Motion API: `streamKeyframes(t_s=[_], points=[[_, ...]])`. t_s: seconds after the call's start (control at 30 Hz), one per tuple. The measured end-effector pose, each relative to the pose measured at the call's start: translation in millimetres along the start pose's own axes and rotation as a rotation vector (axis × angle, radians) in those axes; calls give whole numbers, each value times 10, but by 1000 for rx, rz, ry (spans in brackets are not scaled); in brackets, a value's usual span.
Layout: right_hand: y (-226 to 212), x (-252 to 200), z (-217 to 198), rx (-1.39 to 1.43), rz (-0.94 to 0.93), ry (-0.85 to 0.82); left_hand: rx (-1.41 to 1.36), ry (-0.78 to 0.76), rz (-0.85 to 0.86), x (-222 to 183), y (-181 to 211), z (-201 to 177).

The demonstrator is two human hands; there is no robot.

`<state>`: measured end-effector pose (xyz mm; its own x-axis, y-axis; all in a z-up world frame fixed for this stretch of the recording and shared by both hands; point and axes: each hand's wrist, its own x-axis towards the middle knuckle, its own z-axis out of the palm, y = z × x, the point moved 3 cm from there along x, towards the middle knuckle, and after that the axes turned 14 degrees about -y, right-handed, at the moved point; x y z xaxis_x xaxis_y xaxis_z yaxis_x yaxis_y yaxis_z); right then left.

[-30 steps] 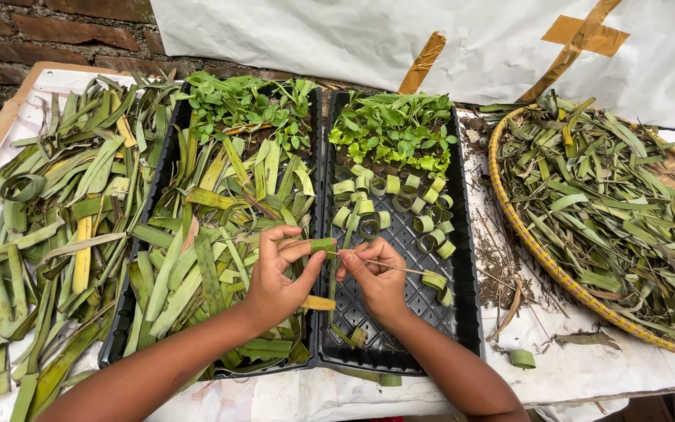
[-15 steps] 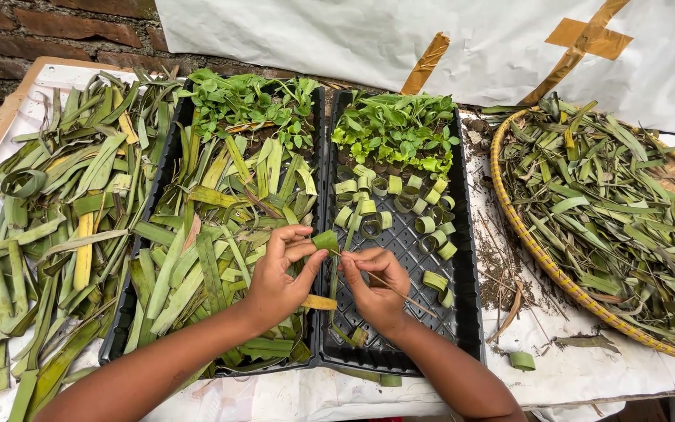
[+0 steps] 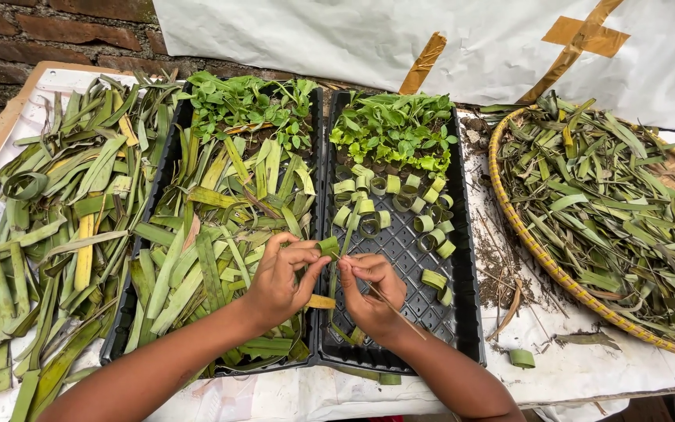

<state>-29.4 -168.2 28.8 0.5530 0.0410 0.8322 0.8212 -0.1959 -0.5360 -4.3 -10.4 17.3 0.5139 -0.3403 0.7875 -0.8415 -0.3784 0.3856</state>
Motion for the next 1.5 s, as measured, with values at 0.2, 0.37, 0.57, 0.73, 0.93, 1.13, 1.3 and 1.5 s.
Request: streamKeyframes(t_s=[0.2, 0.37, 0.57, 0.73, 0.93, 1.13, 1.3, 1.5], points=[[10, -21, 3, 2, 36, -24, 63, 13, 141, 37, 42, -30], [259, -95, -35, 32, 179, -59, 93, 2, 234, -41, 195, 14], [473, -83, -87, 218, 300, -44, -96, -46, -109, -62, 36, 44], [558, -161, -72, 294, 386, -215, -344, -137, -419, 36, -2, -34], [540, -135, -13, 245, 539, -411, -459, -196, -459, 44, -52, -34], [697, -135, -43, 138, 491, -382, -769, -199, -672, -24, -214, 46], [857, -88, -142, 8, 513, -252, -631, -146, -673, -40, -311, 90], [1005, -86, -165, 37, 550, -183, -664, -82, -670, 38, -322, -28]])
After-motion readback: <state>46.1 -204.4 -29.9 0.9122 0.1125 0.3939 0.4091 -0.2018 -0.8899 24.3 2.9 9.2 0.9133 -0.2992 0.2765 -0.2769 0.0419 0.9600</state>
